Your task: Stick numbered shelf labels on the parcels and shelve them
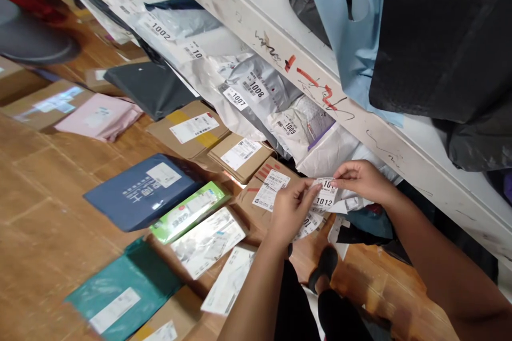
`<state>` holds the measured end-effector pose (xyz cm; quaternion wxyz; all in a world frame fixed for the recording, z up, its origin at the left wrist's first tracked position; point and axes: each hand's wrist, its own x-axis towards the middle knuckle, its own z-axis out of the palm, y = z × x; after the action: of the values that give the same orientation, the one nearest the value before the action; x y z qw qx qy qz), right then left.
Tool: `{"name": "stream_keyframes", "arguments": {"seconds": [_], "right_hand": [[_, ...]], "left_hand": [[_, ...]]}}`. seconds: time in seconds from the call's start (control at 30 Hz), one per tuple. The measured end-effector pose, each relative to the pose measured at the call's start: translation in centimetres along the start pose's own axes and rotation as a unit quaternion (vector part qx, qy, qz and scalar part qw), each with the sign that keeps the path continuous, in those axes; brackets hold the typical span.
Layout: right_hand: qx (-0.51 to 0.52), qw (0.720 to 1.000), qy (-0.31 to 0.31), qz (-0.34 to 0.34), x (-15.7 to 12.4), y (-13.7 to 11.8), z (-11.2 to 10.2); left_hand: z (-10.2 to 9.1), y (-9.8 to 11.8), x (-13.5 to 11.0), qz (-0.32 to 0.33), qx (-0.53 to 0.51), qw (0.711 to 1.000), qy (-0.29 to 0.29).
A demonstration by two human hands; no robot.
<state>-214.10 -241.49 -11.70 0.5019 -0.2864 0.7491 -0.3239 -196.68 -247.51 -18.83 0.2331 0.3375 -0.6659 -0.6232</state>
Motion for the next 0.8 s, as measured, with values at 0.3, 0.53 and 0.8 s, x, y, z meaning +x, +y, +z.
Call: {"name": "stream_keyframes", "arguments": {"seconds": [0.3,0.53,0.8], "right_hand": [[-0.314,0.946,0.077,0.000,3.1,-2.8,2.0],[-0.449,0.888,0.093,0.016,4.6,-4.5,3.0],[-0.542,0.825,0.161,-0.010,3.4,-4.1,3.7]], "left_hand": [[-0.3,-0.5,2.0,-0.108,0.215,0.966,0.096],[-0.7,1.4,2.3,-0.169,0.322,0.929,0.069],[-1.5,-0.3,1.2,-0.125,0.217,0.968,0.023]]}}
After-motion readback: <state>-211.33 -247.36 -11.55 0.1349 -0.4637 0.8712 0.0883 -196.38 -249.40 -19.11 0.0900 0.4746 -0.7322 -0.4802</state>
